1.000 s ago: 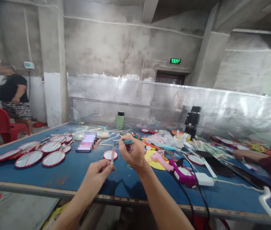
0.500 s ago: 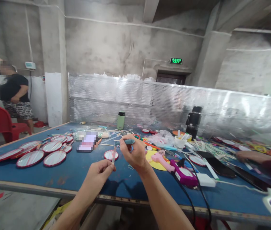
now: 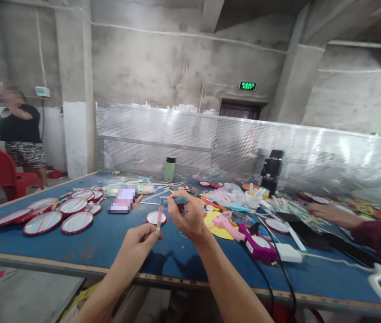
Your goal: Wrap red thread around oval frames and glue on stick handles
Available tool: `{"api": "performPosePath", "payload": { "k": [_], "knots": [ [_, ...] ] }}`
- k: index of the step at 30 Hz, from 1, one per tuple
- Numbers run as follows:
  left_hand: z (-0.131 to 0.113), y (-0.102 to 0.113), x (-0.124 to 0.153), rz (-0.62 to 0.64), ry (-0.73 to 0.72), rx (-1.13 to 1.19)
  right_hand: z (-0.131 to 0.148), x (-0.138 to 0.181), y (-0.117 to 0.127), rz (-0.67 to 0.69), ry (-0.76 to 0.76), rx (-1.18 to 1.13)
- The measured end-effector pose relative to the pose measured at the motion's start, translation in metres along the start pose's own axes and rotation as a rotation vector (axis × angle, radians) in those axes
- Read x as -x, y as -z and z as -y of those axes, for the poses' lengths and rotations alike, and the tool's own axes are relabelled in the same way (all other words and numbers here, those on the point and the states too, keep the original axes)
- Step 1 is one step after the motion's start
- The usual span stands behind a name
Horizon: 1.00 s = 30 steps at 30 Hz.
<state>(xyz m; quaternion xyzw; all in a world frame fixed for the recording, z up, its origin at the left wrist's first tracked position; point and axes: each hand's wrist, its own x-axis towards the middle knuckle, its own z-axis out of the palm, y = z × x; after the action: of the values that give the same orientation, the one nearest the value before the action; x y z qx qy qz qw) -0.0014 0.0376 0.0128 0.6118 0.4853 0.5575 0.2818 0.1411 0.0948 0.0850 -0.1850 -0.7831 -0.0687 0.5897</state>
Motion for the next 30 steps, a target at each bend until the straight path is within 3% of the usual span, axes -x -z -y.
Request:
{"api": "performPosePath", "payload": {
  "k": [30],
  "knots": [
    [-0.0066, 0.0004, 0.0012, -0.022, 0.004, -0.018, 0.0028, -0.0026, -0.0006, -0.037, 0.05, 0.016]
  ]
}}
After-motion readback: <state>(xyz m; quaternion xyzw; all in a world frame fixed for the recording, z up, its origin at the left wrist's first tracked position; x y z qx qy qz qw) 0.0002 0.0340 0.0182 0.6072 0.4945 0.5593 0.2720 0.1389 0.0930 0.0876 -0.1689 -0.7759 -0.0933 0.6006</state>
